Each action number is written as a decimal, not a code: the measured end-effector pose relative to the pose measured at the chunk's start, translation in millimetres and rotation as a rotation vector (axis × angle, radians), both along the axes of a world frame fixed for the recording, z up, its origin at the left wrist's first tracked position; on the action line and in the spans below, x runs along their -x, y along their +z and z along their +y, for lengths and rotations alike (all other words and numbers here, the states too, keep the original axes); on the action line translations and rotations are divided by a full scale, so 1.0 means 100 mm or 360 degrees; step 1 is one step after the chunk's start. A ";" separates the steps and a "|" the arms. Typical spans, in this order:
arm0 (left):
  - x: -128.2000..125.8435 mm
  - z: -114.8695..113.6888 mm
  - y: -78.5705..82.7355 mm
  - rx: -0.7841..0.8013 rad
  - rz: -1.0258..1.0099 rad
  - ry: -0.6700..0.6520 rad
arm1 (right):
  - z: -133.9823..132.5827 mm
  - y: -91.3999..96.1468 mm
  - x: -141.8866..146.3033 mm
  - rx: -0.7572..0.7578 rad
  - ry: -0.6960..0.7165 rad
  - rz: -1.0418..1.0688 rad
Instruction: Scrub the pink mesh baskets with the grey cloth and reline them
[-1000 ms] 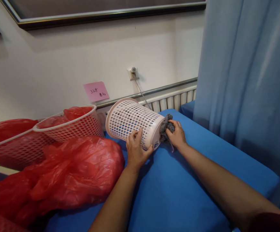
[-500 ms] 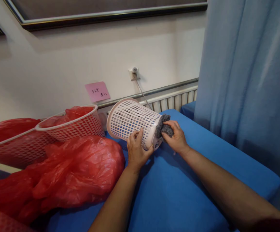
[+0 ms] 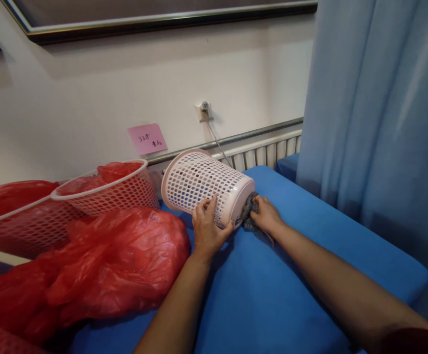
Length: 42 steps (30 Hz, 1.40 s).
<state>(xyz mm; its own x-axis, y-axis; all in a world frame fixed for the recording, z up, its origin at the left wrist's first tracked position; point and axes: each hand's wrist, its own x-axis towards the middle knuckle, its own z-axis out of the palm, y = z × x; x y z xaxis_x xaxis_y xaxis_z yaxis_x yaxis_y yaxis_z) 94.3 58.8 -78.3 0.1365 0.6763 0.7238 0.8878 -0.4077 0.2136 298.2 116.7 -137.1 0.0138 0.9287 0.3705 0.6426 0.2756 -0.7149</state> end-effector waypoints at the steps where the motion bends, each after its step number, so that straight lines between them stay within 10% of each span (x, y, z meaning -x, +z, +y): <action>1: -0.01 -0.01 0.00 -0.0003 -0.0004 -0.0006 | 0.04 0.01 -0.03 -0.0014 -0.0070 0.0041; 11: -0.11 -0.15 0.14 0.0159 0.0080 0.0287 | 0.10 0.04 -0.11 -0.0283 -0.0189 0.0568; 20: 0.50 0.77 1.21 0.0074 -0.0921 0.0563 | 0.03 0.05 -0.05 -0.0247 0.0079 0.0551; 26: 0.71 0.90 1.37 0.0556 -0.1177 0.0297 | 0.16 -0.01 -0.08 -0.0109 -0.0082 0.0744; 31: 0.54 0.58 1.46 0.0437 -0.1135 0.0084 | 0.35 -0.13 -0.22 0.0109 -0.0327 0.1051; 36: 0.21 0.08 1.27 -0.0192 -0.0050 0.0089 | 0.42 -0.14 -0.40 0.0164 -0.0503 0.1393; 42: 0.02 -0.24 0.47 0.0002 0.0767 -0.0067 | 0.39 0.15 -0.62 -0.0046 -0.0691 0.1530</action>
<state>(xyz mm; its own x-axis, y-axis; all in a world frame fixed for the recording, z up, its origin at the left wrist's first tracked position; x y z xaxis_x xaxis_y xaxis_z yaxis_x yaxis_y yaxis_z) 91.9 35.1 -31.1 0.4834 0.6639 0.5706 0.8685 -0.4453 -0.2178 360.0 155.8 -122.0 0.6427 0.7646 0.0490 -0.1436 0.1830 -0.9726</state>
